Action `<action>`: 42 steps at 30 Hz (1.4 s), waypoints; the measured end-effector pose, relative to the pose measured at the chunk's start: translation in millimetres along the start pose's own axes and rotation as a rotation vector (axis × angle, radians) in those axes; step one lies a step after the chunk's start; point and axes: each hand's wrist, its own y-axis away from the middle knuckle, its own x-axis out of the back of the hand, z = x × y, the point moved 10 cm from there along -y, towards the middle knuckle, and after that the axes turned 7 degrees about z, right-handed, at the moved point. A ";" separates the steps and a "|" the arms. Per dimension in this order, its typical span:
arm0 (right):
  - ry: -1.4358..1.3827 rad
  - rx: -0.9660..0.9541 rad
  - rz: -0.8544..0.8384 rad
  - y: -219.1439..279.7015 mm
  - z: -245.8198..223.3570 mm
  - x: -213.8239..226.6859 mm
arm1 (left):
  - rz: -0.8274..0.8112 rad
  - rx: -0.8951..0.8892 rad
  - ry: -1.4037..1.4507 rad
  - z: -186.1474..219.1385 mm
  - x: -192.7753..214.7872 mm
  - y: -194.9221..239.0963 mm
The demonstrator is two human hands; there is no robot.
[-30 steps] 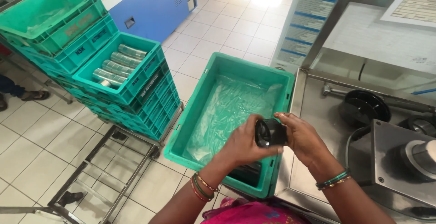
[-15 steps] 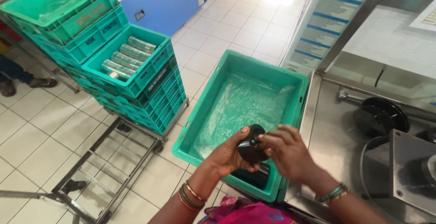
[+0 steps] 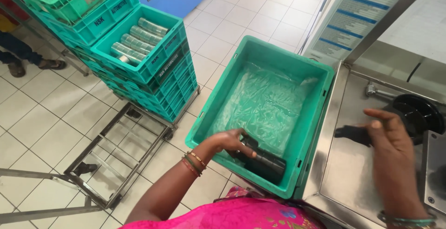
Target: Cleaning and inspecting metal rings using an air nozzle and a measuring station within a metal fabrication workshop.
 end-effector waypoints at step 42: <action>0.248 -0.531 0.223 286.6 128.9 320.2 | 0.249 -0.929 0.347 234.0 -246.3 202.9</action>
